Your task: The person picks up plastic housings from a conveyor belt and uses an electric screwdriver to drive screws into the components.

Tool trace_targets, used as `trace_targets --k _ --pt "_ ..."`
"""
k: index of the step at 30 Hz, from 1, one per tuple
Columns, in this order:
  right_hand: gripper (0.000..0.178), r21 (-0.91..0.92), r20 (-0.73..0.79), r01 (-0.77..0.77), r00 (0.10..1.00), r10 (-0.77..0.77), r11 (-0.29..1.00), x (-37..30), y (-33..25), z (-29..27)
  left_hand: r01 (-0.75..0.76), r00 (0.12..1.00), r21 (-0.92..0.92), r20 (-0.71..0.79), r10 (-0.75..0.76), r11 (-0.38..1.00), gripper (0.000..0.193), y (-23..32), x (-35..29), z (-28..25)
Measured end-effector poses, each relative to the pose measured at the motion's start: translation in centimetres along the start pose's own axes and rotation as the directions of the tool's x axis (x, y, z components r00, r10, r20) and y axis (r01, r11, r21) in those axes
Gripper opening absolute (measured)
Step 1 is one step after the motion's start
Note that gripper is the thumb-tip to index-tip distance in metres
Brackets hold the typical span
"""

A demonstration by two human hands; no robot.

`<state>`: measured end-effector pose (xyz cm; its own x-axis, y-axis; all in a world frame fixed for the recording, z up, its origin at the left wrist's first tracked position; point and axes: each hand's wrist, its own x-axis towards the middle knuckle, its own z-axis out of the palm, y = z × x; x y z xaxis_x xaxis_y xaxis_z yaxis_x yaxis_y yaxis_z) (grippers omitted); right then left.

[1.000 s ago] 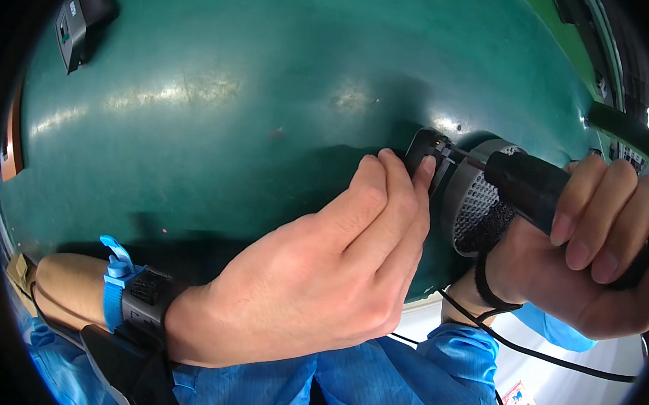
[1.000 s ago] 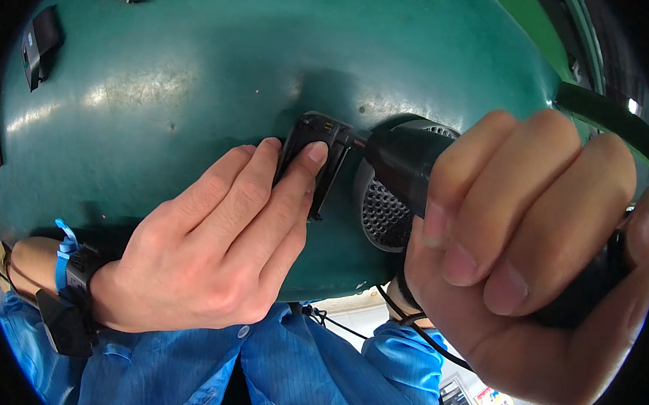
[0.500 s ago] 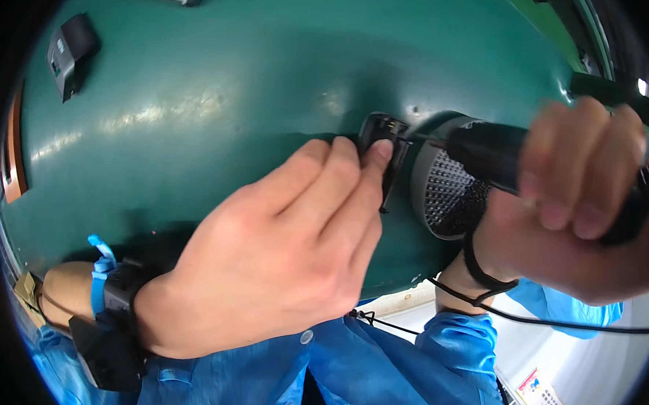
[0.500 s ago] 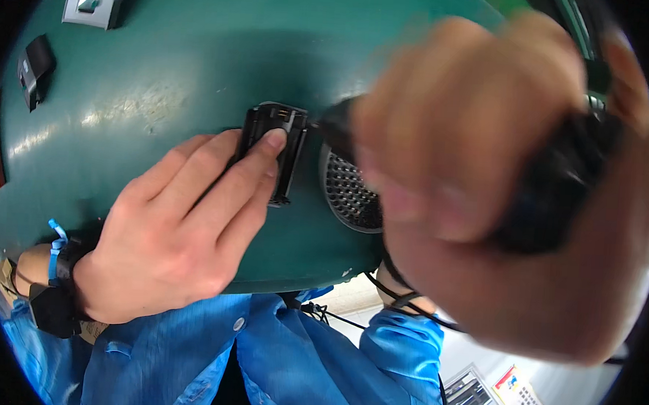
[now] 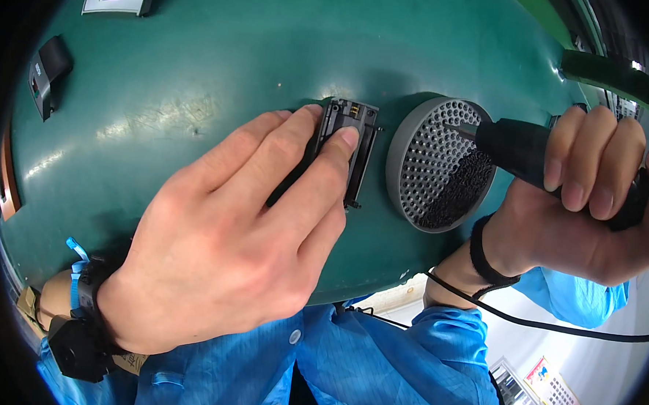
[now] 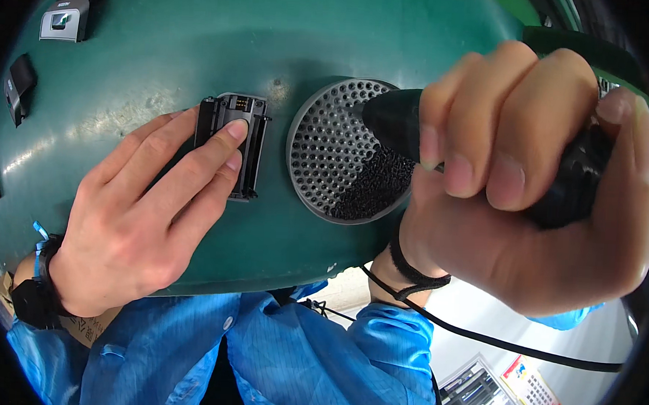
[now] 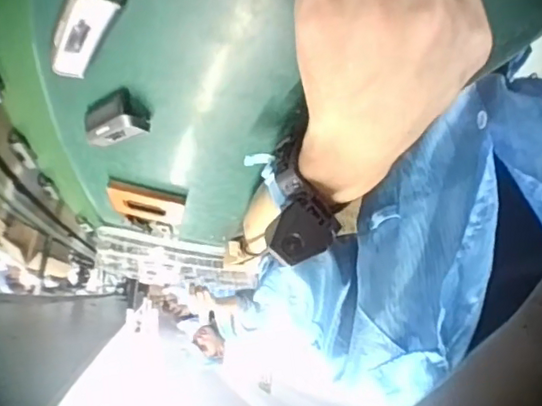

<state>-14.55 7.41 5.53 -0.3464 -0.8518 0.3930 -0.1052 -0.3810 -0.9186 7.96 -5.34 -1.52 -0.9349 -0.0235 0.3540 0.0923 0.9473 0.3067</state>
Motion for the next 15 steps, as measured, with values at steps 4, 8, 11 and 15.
trace_targets --k 4,8,11,15 --pt "0.037 -0.045 0.077 0.044 0.996 -0.041 0.998 -1.0 0.2 -0.9 -0.036 0.999 0.021 -0.014 0.036 0.999 0.028 0.6 0.2 0.6" --pt "0.037 -0.042 0.037 0.053 0.998 -0.051 0.998 -1.2 0.0 -1.3 -0.024 0.999 0.013 -0.026 0.024 1.0 0.03 1.0 0.8 0.9" --pt "0.029 -0.066 -0.068 0.057 0.996 -0.062 0.996 -1.2 0.7 0.2 -0.017 1.0 0.002 -0.016 0.017 1.0 0.031 1.0 0.8 0.7" --pt "0.023 -0.01 -0.272 0.079 0.959 -0.078 0.997 -1.2 0.8 1.5 -0.048 0.998 0.053 0.029 0.046 0.997 0.029 1.0 0.5 0.6"
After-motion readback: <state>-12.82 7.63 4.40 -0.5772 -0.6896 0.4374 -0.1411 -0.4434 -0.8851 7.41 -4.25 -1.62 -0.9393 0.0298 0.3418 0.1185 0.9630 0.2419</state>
